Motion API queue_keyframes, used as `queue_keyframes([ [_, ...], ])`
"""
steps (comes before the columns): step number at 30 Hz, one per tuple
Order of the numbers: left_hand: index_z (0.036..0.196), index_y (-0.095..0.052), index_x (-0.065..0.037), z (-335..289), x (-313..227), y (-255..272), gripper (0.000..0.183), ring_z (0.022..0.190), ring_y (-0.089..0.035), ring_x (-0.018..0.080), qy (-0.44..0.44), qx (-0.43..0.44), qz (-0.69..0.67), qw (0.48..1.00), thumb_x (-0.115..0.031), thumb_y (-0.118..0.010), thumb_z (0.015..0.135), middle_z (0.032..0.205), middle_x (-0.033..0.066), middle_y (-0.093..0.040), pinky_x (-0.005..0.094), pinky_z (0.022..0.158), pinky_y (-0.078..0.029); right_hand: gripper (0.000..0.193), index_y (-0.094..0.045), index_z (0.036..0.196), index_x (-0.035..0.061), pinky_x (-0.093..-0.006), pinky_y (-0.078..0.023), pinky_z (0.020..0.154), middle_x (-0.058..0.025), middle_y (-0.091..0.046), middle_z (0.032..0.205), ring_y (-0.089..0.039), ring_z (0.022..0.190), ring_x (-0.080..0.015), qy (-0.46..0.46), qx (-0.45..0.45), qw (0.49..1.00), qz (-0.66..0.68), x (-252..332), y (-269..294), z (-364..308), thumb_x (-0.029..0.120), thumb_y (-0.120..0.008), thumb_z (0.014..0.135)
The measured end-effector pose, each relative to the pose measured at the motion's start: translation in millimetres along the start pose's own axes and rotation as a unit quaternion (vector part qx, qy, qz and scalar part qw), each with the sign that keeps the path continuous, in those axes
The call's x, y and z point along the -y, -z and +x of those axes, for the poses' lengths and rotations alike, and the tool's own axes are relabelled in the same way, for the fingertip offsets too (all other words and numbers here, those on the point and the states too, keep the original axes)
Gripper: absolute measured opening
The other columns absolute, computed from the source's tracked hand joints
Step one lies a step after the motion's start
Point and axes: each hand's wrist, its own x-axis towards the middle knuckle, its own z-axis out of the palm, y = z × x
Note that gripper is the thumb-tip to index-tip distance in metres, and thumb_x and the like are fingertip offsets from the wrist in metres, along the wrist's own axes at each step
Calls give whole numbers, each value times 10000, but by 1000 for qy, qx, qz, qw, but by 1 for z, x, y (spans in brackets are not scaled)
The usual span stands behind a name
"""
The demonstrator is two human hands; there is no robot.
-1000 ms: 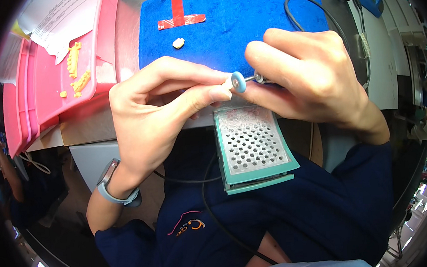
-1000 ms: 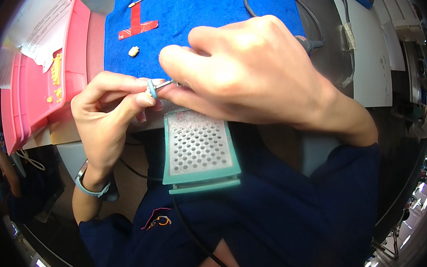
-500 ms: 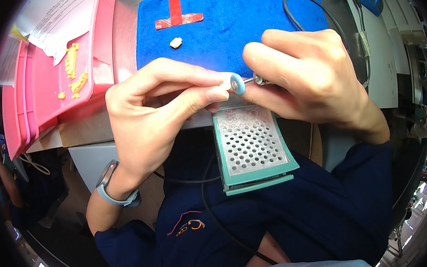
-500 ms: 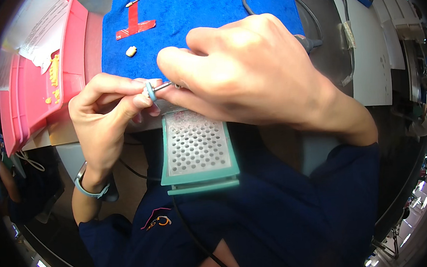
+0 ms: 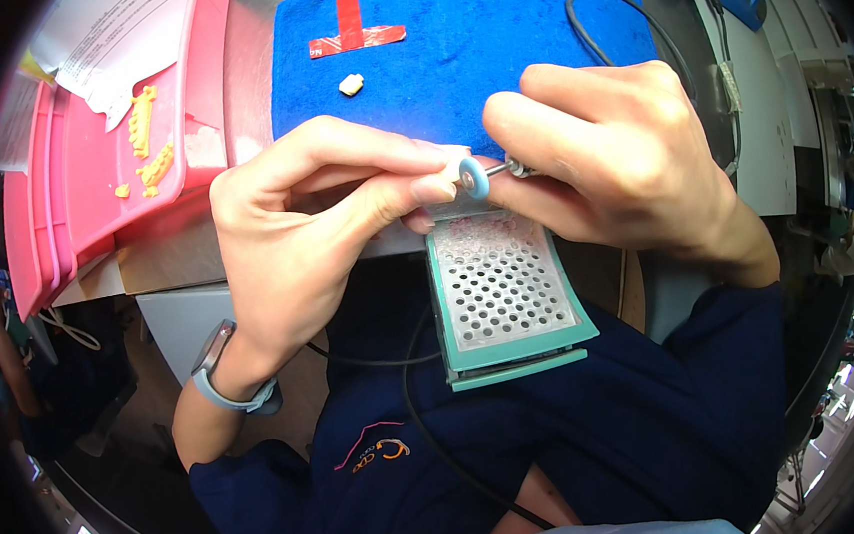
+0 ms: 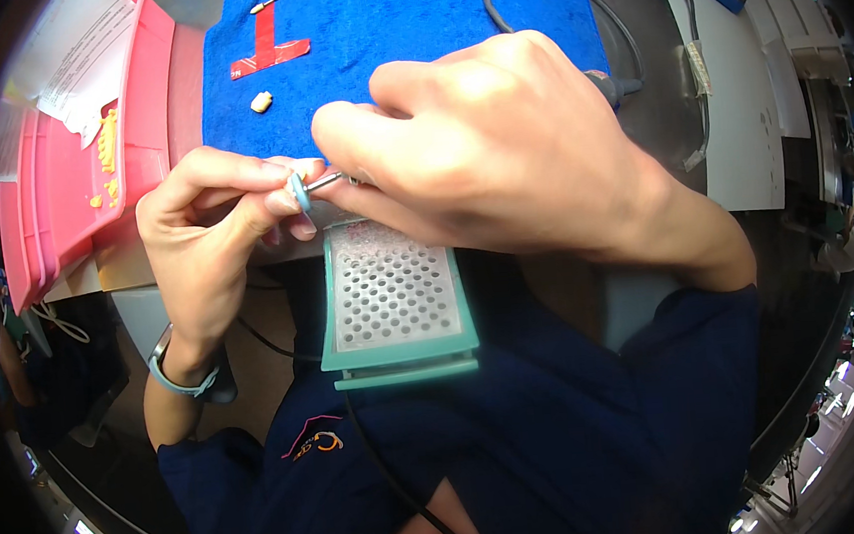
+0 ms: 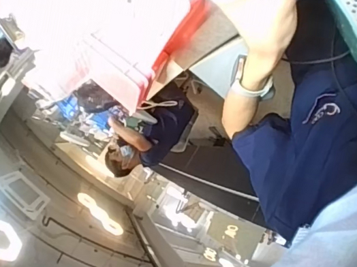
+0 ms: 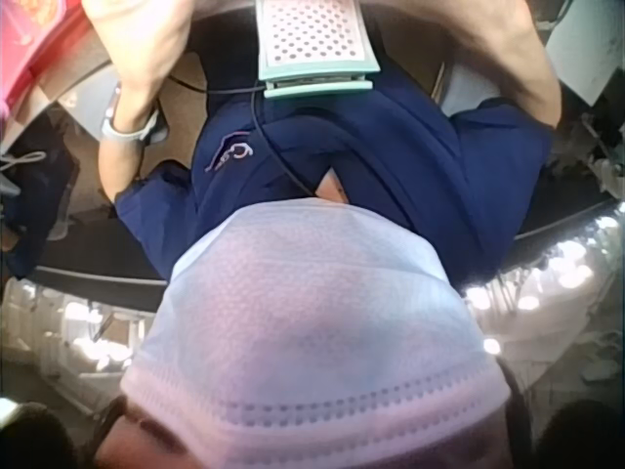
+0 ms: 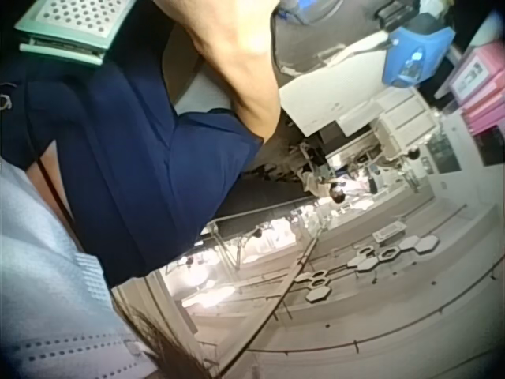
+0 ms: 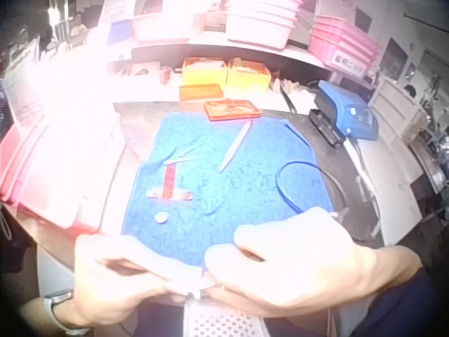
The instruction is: The person grinds a dental crown using a rotary handpiece, replaces the attachment on the rotary tool with a polishing disc, and polishes the dental crown.
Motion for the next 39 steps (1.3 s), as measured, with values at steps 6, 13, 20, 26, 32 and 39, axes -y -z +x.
queue_keyframes([
  [6, 963, -682, 8, -1, 3, 1, 104, 720, -736, 157, -13, 2, -8, 1000, 83, -707, 895, 965, 147, -771, 205, 577, -519, 280, -602, 784, 75, -353, -393, 428, -29, -413, 607, -508, 481, -202, -2, -16, 1000, 1, -2, -2, 1, 189, -845, 702],
  [13, 966, -675, 8, 0, 2, 1, 101, 714, -731, 161, -10, 3, 2, 1000, 90, -685, 907, 964, 158, -764, 206, 587, -527, 292, -612, 788, 73, -347, -380, 429, -27, -405, 590, -491, 469, -196, -6, -23, 1000, -2, -4, -1, 1, 201, -856, 692],
  [20, 983, -659, 19, -1, 3, 1, 114, 696, -722, 170, -10, 12, -23, 1000, 109, -663, 912, 995, 190, -761, 231, 605, -561, 294, -583, 759, 77, -354, -396, 433, -29, -399, 611, -498, 475, -201, -4, -12, 1000, -4, -1, 0, 1, 180, -846, 676],
  [26, 982, -653, 26, 0, 7, 2, 113, 687, -717, 175, -21, 20, -29, 999, 118, -653, 916, 999, 201, -757, 240, 599, -570, 275, -588, 770, 75, -349, -400, 426, -33, -406, 614, -505, 477, -203, 4, -22, 1000, 9, 1, -3, 0, 161, -833, 681],
  [32, 987, -649, 32, 1, 4, 1, 104, 685, -713, 177, -10, 22, -14, 1000, 113, -655, 922, 996, 205, -755, 244, 598, -571, 277, -588, 767, 77, -356, -403, 430, -32, -412, 619, -507, 479, -207, -2, -10, 1000, 2, 2, -2, -2, 167, -834, 678],
  [39, 992, -646, 24, 0, 6, 2, 98, 685, -715, 170, -16, 22, -18, 999, 92, -670, 926, 996, 199, -758, 235, 586, -559, 288, -580, 757, 79, -351, -406, 436, -30, -410, 617, -508, 485, -205, -1, -2, 1000, 0, 2, 0, 0, 168, -839, 669],
])
